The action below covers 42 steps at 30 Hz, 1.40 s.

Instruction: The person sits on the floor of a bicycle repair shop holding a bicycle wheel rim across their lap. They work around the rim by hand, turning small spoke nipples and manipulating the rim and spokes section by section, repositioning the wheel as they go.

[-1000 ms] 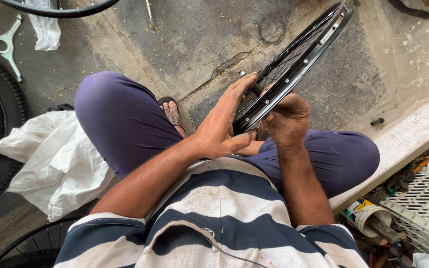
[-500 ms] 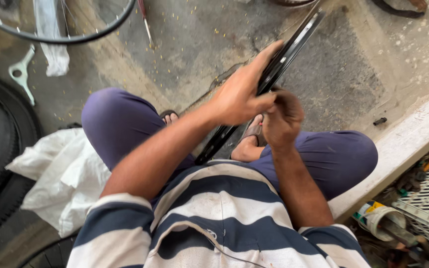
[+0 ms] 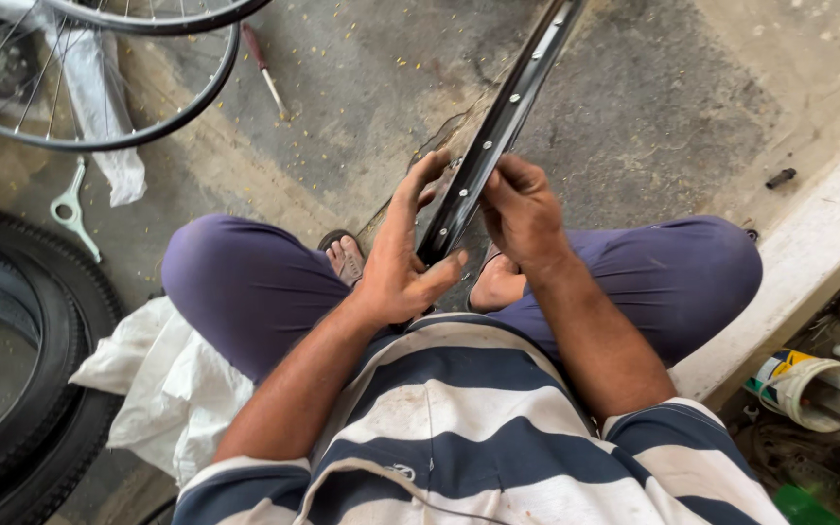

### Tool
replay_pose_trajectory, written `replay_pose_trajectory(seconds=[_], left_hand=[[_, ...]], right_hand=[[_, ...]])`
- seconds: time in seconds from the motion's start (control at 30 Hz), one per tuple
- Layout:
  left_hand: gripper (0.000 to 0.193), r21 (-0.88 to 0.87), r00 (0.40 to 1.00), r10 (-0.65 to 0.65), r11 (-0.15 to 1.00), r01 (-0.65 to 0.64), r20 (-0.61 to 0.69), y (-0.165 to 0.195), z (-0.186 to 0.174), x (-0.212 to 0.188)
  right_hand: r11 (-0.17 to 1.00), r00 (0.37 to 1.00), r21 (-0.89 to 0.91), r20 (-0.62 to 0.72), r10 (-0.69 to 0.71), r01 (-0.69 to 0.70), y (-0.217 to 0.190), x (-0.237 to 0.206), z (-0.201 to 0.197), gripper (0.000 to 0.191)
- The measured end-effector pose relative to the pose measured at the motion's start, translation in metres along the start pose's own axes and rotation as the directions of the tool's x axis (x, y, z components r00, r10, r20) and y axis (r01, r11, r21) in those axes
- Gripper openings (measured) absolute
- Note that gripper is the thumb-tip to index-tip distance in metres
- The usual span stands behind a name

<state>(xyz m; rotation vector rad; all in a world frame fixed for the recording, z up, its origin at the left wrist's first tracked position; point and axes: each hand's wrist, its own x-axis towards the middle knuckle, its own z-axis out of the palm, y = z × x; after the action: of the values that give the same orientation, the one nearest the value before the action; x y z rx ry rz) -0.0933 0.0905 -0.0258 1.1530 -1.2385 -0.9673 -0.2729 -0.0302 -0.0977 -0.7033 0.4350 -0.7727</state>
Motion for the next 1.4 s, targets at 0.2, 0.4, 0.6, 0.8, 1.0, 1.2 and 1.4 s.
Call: replay_pose_trajectory(seconds=[0.2,0.4,0.6,0.8,1.0,1.2,1.4], left_hand=[[0.096,-0.024,1.0,-0.009,1.0,0.009,0.002,-0.006,0.003,-0.001],[0.103,-0.013,1.0,-0.001,1.0,0.001,-0.029,-0.006,0.007,0.0],[0.108,-0.015,0.997,-0.004,1.0,0.002,-0.079,-0.008,0.009,-0.001],[0.108,0.002,0.997,-0.011,1.0,0.011,-0.078,-0.012,0.012,-0.001],[0.105,-0.02,0.996,-0.017,1.0,0.016,-0.088,-0.013,0.01,-0.001],[0.105,0.011,0.997,0.011,1.0,-0.01,-0.072,-0.013,0.011,0.0],[0.104,-0.024,0.997,0.003,1.0,-0.005,-0.072,-0.01,0.012,0.0]], right_hand=[[0.995,0.982,-0.01,0.161,-0.1,0.103,-0.003,-0.001,0.003,0.018],[0.876,1.0,-0.483,-0.021,0.0,-0.01,-0.007,-0.001,0.033,0.033],[0.993,0.99,-0.063,0.115,-0.087,0.095,-0.022,-0.005,0.033,0.025],[0.811,1.0,-0.585,-0.005,0.007,-0.009,-0.008,-0.005,0.021,0.037],[0.997,0.991,0.0,0.108,-0.076,0.077,-0.009,-0.009,0.011,0.02],[0.932,0.999,-0.362,0.028,0.035,-0.023,-0.01,-0.009,0.015,0.038],[0.996,0.995,-0.043,0.065,-0.079,0.082,-0.017,-0.009,0.028,0.032]])
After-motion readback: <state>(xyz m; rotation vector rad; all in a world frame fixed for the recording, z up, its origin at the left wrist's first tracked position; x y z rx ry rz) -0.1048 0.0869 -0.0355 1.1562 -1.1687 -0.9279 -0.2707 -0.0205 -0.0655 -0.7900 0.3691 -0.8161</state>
